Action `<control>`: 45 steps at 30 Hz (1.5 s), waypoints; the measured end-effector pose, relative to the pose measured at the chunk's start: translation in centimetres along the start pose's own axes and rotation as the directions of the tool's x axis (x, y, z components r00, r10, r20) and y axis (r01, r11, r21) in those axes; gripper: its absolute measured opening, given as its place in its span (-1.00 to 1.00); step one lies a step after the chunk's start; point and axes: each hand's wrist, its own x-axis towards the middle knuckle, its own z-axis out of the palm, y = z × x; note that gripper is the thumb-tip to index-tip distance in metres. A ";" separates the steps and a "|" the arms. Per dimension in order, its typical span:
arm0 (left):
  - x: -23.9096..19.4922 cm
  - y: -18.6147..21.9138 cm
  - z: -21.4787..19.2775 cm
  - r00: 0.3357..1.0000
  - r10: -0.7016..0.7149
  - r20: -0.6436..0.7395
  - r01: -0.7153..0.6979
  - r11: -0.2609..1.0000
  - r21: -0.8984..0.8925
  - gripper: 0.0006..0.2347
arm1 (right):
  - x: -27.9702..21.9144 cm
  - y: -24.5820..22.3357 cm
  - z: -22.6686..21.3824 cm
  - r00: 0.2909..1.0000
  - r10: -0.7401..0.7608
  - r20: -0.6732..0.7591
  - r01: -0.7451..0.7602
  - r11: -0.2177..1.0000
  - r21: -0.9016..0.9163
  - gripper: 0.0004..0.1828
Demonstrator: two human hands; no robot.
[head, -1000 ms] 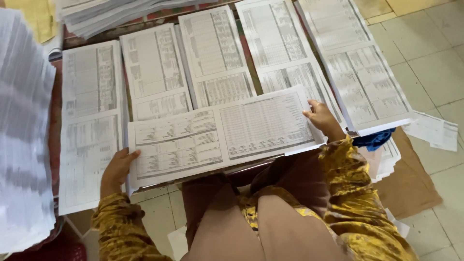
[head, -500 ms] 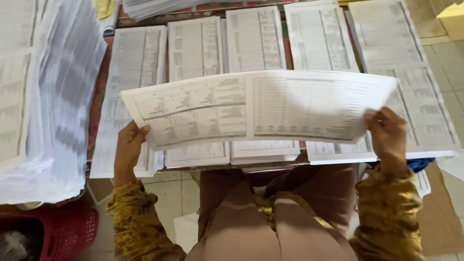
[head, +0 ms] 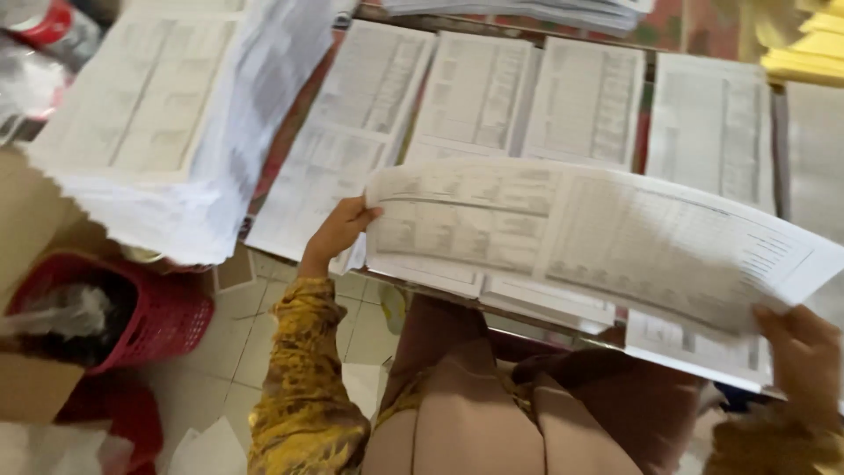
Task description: Sorting and folding printed documents from a large stack into multiple categorized piles on a table.
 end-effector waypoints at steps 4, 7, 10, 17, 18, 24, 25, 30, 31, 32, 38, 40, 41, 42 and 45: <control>-1.6 1.7 -1.4 0.984 -0.147 0.096 0.157 0.982 -0.105 -0.73 | 5.1 4.2 0.0 0.982 0.062 0.179 -0.085 0.989 0.121 -0.67; -3.3 2.4 -1.8 0.983 -0.120 0.142 0.165 0.914 -0.370 -0.62 | 9.6 10.5 0.8 0.965 0.113 0.239 -0.159 0.970 0.183 -0.73; -4.4 1.8 -1.5 0.969 -0.224 0.107 0.248 0.851 -0.462 -0.61 | 10.1 8.4 1.1 0.910 -0.027 0.414 -0.148 0.911 0.386 -0.59; -4.0 0.5 1.0 0.932 -0.360 0.050 0.352 0.858 -0.374 -0.51 | 5.8 -1.7 3.3 0.943 0.134 0.304 -0.215 0.943 0.252 -0.62; -3.7 0.3 1.6 0.892 -0.451 0.010 0.437 0.859 -0.266 -0.47 | 2.5 -7.9 2.6 0.926 0.291 0.241 -0.328 0.935 0.132 -0.57; -2.1 -0.5 4.0 0.820 -0.565 -0.087 0.571 0.804 0.164 -0.73 | -0.2 -11.6 2.7 0.914 0.287 0.287 -0.296 0.955 -0.014 -0.39; -1.9 -0.2 4.1 0.819 -0.567 -0.085 0.573 0.803 0.165 -0.73 | 0.1 -10.0 2.7 0.913 0.290 0.288 -0.299 0.954 -0.016 -0.39; -1.3 1.5 4.3 0.812 -0.578 -0.075 0.576 0.816 -0.048 -0.62 | 2.0 -5.6 3.4 0.931 0.200 0.305 -0.147 0.971 -0.189 -0.46; -1.2 0.9 4.4 0.816 -0.574 -0.070 0.572 0.819 -0.045 -0.62 | 1.4 -6.6 3.2 0.933 0.203 0.297 -0.151 0.970 -0.189 -0.46; -1.1 0.4 4.5 0.855 -0.500 -0.137 0.503 0.864 -0.010 -0.59 | 0.8 -7.6 3.1 0.920 0.239 0.310 -0.246 0.969 -0.018 -0.54; -2.1 4.6 2.7 0.958 -0.108 -0.265 0.054 0.977 -0.204 -0.66 | -0.5 -7.9 0.6 0.989 0.137 0.056 -0.132 0.988 -0.081 -0.77; -2.9 6.5 2.3 0.946 0.127 -0.298 -0.185 0.966 -0.178 -0.81 | 1.0 -3.6 0.1 0.996 0.084 0.005 -0.082 0.981 -0.174 -0.73; -3.0 6.8 2.3 0.934 0.144 -0.328 -0.230 0.943 -0.241 -0.76 | 2.5 -0.3 0.0 0.989 0.135 0.058 -0.076 0.807 -0.585 -0.79; -3.2 7.2 2.2 0.920 0.159 -0.358 -0.275 0.913 -0.301 -0.69 | 4.0 3.0 -0.1 0.977 0.201 0.076 -0.036 0.500 -0.865 -0.67; -2.4 4.5 3.0 0.932 0.174 -0.318 -0.273 0.914 -0.300 -0.66 | 1.7 5.9 -1.2 0.979 -0.064 0.195 0.069 0.997 -0.019 -0.48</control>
